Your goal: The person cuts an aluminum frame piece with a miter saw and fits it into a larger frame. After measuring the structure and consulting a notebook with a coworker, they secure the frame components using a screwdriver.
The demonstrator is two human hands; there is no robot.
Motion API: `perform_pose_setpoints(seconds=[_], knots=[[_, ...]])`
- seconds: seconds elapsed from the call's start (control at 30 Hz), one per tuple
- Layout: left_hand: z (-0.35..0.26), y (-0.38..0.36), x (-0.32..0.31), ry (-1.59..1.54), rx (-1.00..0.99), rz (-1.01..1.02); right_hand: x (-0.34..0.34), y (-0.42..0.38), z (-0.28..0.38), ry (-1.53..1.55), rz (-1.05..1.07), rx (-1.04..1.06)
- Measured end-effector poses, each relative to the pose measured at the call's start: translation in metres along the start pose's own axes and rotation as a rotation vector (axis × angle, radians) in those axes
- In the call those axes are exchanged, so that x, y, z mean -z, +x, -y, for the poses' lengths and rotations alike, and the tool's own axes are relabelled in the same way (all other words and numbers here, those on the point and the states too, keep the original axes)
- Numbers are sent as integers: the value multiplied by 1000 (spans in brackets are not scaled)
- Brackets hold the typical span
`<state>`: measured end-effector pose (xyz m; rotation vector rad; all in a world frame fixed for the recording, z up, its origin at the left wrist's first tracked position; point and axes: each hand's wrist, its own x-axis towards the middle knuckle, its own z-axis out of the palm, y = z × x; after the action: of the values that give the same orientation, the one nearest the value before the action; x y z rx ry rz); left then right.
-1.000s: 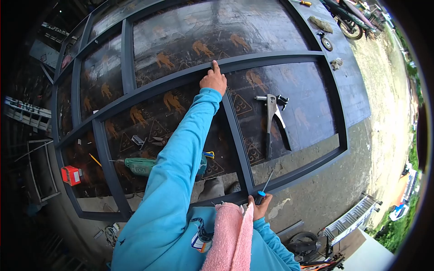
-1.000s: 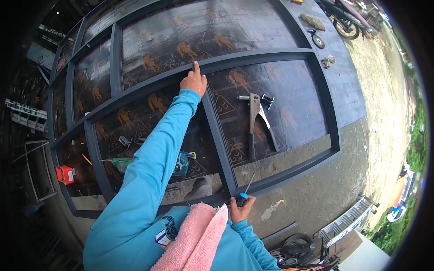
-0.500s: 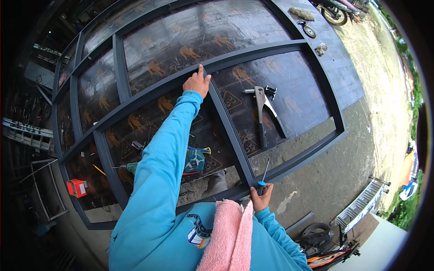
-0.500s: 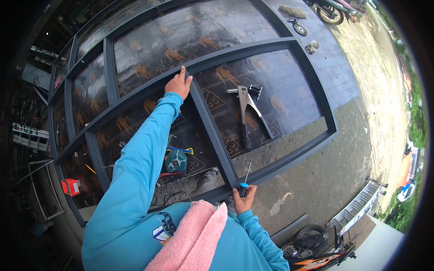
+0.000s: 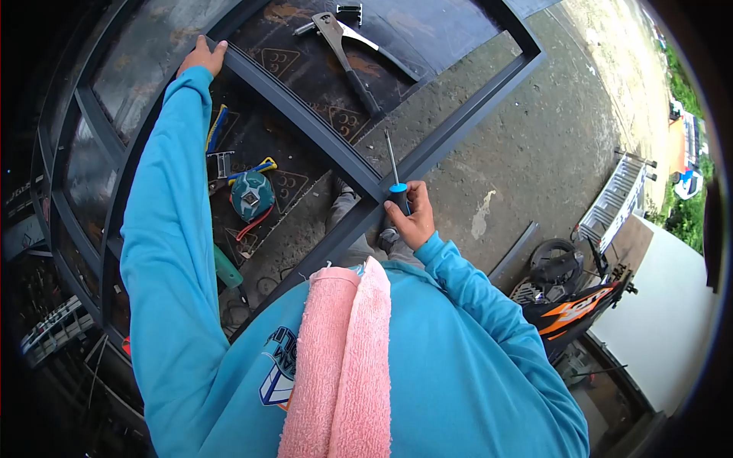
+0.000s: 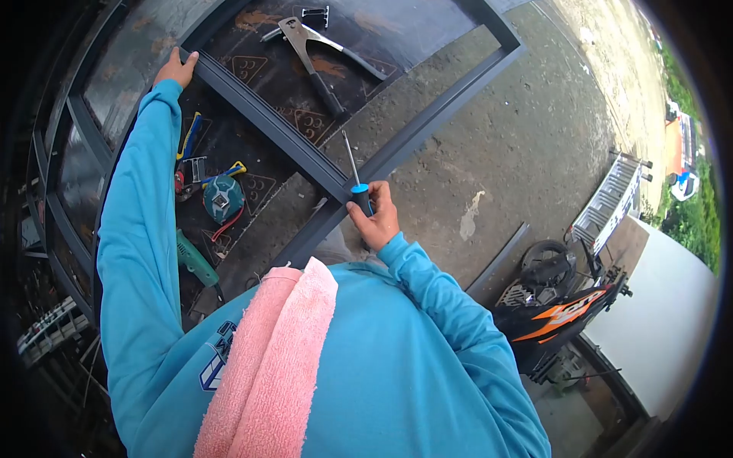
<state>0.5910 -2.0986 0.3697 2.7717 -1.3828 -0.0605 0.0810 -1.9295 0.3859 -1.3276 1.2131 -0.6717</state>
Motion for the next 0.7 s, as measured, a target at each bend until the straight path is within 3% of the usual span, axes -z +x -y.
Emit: perform_pose_setpoints(seconds=[0.13,0.27,0.4,0.43,0.53,0.57,0.67,0.7], knots=[[-34,-96,35,-737,-14,51,35,-39,-10,187,-34,-37],[-89,-280,80,-1571,206,686,82,-88,-37,255,-6,-144],[-133,-412,84,-1692,354,1008,110,-130,-55,318,20,-256],[-139,-427,80,-1710,384,1002,113,-138,-61,418,22,-304],[-134,-422,50,-1601,256,715,101,-144,-85,576,-19,-390],[-138,-413,44,-1361,222,566,87,-136,-88,574,-43,-368],[-138,-385,17,-968,114,521,34,-90,-94,641,-10,-329],[-146,-386,18,-912,179,504,15,-74,-89,728,-42,-311]])
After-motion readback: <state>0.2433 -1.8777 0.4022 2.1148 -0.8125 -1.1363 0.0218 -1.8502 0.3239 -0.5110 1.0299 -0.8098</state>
